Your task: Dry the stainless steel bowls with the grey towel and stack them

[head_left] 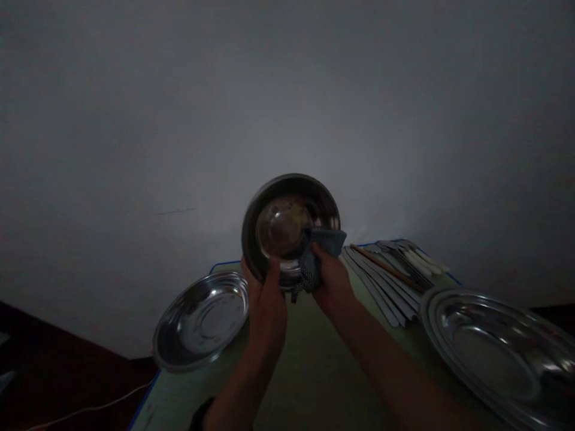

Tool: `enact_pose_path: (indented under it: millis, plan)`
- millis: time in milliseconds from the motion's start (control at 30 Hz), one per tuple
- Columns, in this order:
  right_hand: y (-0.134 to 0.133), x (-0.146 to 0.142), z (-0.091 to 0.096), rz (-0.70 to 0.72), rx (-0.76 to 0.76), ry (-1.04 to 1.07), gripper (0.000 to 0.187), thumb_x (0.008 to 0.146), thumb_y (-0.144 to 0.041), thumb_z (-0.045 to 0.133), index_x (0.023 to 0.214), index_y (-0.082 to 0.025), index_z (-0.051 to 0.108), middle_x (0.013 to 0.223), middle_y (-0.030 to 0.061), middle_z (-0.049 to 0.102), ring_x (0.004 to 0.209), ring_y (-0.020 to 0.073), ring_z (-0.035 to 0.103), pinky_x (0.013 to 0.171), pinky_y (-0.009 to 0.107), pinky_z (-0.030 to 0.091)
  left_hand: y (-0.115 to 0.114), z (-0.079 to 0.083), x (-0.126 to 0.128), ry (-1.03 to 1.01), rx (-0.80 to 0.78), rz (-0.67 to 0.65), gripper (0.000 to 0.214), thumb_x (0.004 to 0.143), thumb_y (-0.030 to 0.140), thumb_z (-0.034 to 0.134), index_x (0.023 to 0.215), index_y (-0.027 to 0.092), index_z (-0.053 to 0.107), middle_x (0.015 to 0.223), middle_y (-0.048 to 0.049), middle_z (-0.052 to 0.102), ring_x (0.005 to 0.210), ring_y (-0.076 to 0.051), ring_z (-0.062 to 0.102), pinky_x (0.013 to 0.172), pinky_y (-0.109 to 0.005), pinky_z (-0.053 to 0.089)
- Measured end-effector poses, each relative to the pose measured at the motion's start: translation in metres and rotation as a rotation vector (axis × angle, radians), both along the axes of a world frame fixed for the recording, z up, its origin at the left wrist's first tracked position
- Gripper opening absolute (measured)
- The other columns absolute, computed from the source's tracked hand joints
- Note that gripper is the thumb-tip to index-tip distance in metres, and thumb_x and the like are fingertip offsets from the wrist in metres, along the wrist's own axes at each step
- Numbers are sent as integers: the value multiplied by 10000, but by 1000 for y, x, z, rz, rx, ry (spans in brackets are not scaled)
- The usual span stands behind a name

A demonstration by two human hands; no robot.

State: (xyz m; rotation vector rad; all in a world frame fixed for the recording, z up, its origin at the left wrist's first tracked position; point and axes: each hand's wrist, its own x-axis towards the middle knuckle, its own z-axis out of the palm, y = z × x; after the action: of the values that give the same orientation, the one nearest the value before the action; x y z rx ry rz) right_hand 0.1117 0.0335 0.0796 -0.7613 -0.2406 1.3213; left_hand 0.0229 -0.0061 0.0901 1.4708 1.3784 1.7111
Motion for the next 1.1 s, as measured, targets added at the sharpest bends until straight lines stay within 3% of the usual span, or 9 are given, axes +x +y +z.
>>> enact_pose_path:
  millis: [100,233,267,333,433,567,667,867,1100]
  plan:
    - [5,5,-6,26,-56,-72,98,675,-182,630,771,-175,614,714,22,703,622,158,659,609,294,544,-2,2,3,-52,-76,-62,605,828,303,557,1384,205,340,1380,-94,518,1276,-232,477,1062,-369,379]
    - [12,33,-9,34,-11,-208,206,580,-154,683,779,-168,632,673,11,687,593,166,632,603,302,518,1,21,-17,-46,-114,-174,503,776,291,573,1251,154,482,1215,-100,632,1130,-240,585,963,-356,466]
    - [13,41,-8,42,39,-308,253,565,-159,700,812,-166,644,704,15,694,626,175,634,626,311,511,3,26,-25,-34,-104,-220,501,791,285,553,1273,173,470,1234,-88,625,1132,-232,585,963,-360,465]
    - [10,54,-4,7,192,-702,281,591,-197,697,867,-170,652,762,15,694,702,184,624,678,320,486,9,33,-40,33,-59,-223,469,797,306,544,1253,202,502,1220,-68,633,1103,-232,599,945,-380,471]
    - [1,63,6,-47,428,-1287,189,707,-192,595,889,-170,641,805,22,680,757,176,600,713,305,450,15,33,-55,393,-105,-230,384,807,333,537,1153,175,583,1095,-88,683,1002,-244,634,884,-410,490]
    - [-13,60,17,82,711,-1653,332,701,-35,475,954,-184,628,913,36,688,837,159,614,764,272,441,19,18,-53,662,-84,-250,326,793,249,510,1079,158,639,1082,-123,707,979,-240,660,856,-397,508]
    - [-17,55,18,120,762,-1754,411,687,5,453,1008,-190,620,988,46,687,910,165,623,806,274,439,19,9,-45,700,-62,-255,335,800,208,468,1060,170,675,1021,-112,737,930,-240,687,817,-379,525]
    - [-13,53,14,-40,599,-1887,261,751,-66,521,934,-206,643,891,37,715,813,188,656,696,276,431,20,4,-39,730,-46,-257,389,829,163,428,1147,145,651,1089,-126,722,995,-243,681,860,-375,516]
    - [-7,57,4,-138,580,-1802,239,777,-107,540,953,-209,666,903,36,743,818,181,690,720,264,457,21,-15,-34,630,52,-178,373,869,174,413,1169,151,633,1100,-90,723,988,-215,683,848,-353,528]
